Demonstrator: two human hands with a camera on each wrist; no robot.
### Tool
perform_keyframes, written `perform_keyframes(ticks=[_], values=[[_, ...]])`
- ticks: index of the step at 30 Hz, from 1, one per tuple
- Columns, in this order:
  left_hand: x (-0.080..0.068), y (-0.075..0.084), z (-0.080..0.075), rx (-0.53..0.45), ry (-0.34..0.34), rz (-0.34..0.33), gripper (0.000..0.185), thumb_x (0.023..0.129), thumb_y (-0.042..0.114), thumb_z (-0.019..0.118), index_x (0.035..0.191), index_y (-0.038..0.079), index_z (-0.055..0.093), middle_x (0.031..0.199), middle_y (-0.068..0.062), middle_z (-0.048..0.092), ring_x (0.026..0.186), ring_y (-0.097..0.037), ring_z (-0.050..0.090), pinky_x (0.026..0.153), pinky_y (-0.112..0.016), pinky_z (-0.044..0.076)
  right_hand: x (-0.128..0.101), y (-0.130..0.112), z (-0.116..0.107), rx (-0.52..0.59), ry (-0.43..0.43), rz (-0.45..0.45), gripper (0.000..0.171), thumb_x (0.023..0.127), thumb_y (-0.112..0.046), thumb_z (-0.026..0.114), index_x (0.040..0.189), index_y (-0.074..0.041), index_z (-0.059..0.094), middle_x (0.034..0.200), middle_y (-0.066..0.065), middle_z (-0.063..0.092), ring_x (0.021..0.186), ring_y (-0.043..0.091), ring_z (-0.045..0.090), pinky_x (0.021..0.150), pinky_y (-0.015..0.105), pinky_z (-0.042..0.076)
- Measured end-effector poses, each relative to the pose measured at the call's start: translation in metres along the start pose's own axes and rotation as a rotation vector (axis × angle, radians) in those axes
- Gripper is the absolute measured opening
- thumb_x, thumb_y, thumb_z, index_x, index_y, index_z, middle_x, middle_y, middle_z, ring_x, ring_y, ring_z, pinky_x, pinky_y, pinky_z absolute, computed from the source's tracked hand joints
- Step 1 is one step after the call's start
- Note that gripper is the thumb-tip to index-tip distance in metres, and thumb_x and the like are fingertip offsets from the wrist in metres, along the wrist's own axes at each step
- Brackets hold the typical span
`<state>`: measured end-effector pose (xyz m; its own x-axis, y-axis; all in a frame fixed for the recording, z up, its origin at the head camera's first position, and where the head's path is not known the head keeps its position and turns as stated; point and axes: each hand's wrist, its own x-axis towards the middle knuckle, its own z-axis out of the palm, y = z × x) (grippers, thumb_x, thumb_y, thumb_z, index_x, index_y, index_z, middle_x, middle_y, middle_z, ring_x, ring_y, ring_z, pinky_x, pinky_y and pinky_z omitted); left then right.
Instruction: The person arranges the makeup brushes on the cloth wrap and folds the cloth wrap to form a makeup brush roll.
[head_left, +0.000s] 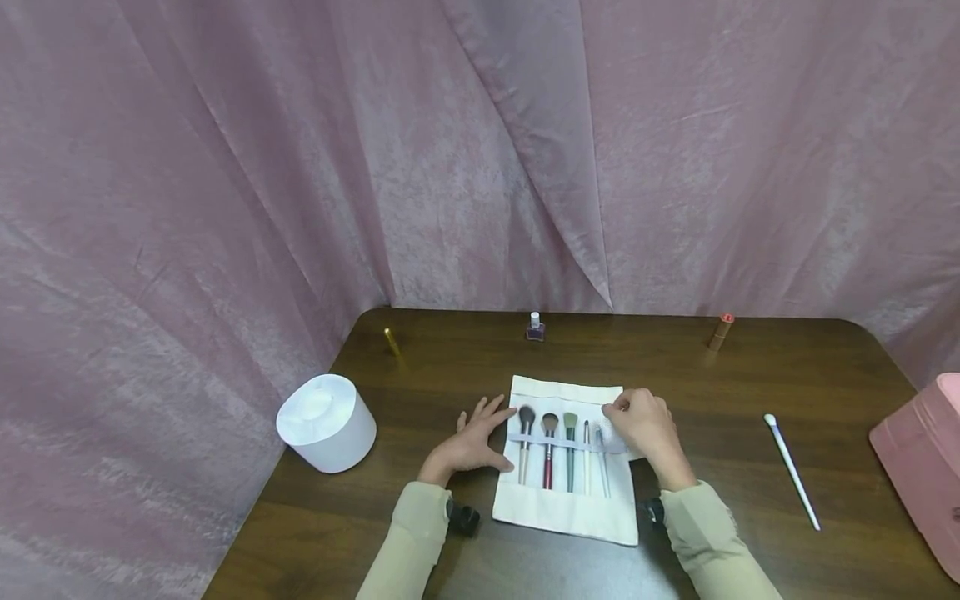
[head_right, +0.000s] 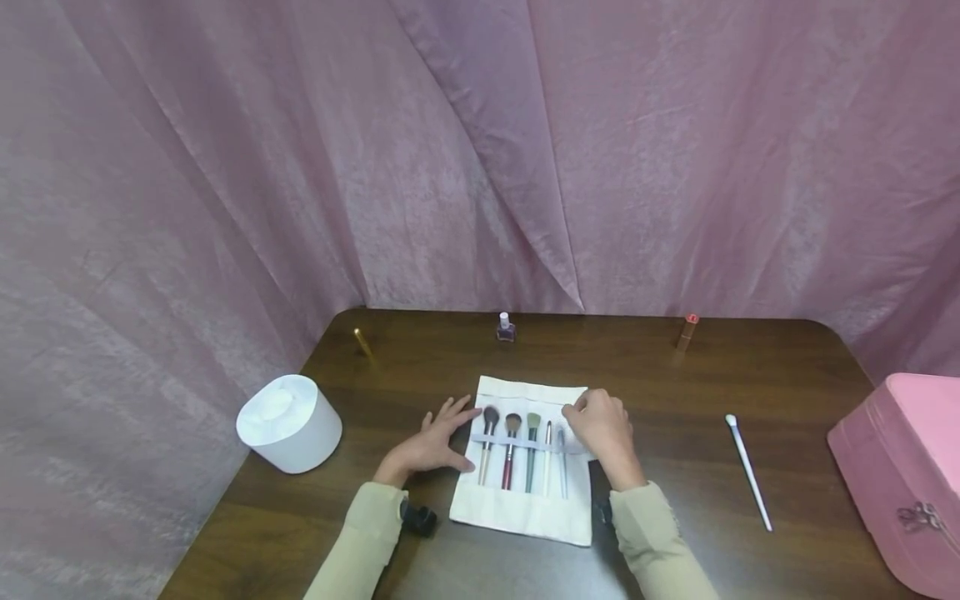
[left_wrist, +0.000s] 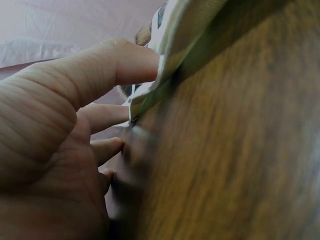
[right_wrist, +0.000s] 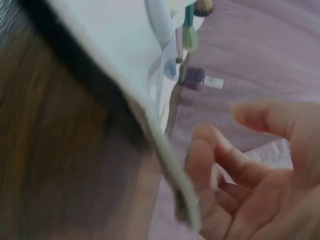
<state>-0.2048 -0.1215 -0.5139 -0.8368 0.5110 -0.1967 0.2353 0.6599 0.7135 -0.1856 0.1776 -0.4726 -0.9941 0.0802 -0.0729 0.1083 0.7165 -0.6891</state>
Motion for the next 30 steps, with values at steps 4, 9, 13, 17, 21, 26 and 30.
perform_keyframes(ticks=[4,9,13,17,21,26,30], values=[[-0.001,-0.002,-0.001,-0.001,0.002,0.0,0.089,0.078,0.019,0.085,0.155,0.011,0.041,0.168,-0.012,0.015,0.154,-0.036,-0.001,0.116,-0.064,-0.006,0.002,0.005,-0.005,0.053,0.11,-0.046,0.023,0.093,-0.018,0.064,0.096,0.003,0.072,0.087,0.014,0.07,0.078,0.027,0.06,0.068,0.041,0.047],[-0.002,-0.003,-0.002,0.0,0.005,-0.006,0.09,0.078,0.02,0.085,0.156,0.012,0.041,0.168,-0.011,0.015,0.154,-0.036,-0.002,0.116,-0.064,-0.007,0.004,0.012,-0.011,0.13,0.249,-0.077,0.02,0.093,-0.015,0.066,0.098,0.003,0.072,0.085,0.012,0.069,0.077,0.027,0.062,0.069,0.038,0.046],[-0.002,-0.004,-0.003,0.001,0.008,-0.008,0.09,0.078,0.02,0.085,0.156,0.012,0.041,0.168,-0.011,0.015,0.154,-0.036,-0.002,0.116,-0.064,-0.007,0.004,0.02,-0.018,0.146,0.299,-0.07,0.021,0.093,-0.017,0.068,0.1,0.002,0.072,0.084,0.011,0.07,0.077,0.027,0.064,0.068,0.038,0.045],[-0.002,-0.004,-0.003,0.009,0.01,-0.008,0.089,0.078,0.02,0.085,0.156,0.013,0.041,0.168,-0.011,0.015,0.154,-0.036,-0.002,0.116,-0.064,-0.007,0.003,0.033,-0.027,0.128,0.289,-0.045,0.025,0.094,-0.018,0.069,0.106,0.004,0.071,0.09,0.014,0.071,0.083,0.031,0.067,0.072,0.043,0.046],[-0.002,-0.006,-0.003,0.017,0.01,-0.011,0.089,0.079,0.019,0.085,0.156,0.013,0.041,0.168,-0.011,0.015,0.154,-0.036,-0.002,0.116,-0.064,-0.006,0.002,0.051,-0.035,0.087,0.255,-0.024,0.032,0.093,-0.018,0.068,0.113,0.008,0.067,0.099,0.022,0.071,0.091,0.038,0.067,0.079,0.052,0.046],[-0.002,-0.004,-0.004,0.014,0.012,-0.005,0.089,0.078,0.02,0.085,0.156,0.013,0.041,0.168,-0.011,0.015,0.154,-0.036,-0.001,0.116,-0.064,-0.006,0.001,0.072,-0.051,0.01,0.204,-0.022,0.039,0.093,-0.018,0.067,0.118,0.012,0.062,0.107,0.028,0.069,0.1,0.046,0.064,0.086,0.06,0.043],[-0.001,-0.003,-0.003,0.008,0.011,-0.01,0.089,0.078,0.021,0.085,0.155,0.013,0.041,0.168,-0.011,0.015,0.154,-0.035,-0.001,0.116,-0.064,-0.006,-0.002,0.081,-0.07,-0.073,0.158,-0.014,0.042,0.093,-0.019,0.065,0.117,0.015,0.059,0.109,0.034,0.066,0.102,0.052,0.059,0.085,0.063,0.042]])
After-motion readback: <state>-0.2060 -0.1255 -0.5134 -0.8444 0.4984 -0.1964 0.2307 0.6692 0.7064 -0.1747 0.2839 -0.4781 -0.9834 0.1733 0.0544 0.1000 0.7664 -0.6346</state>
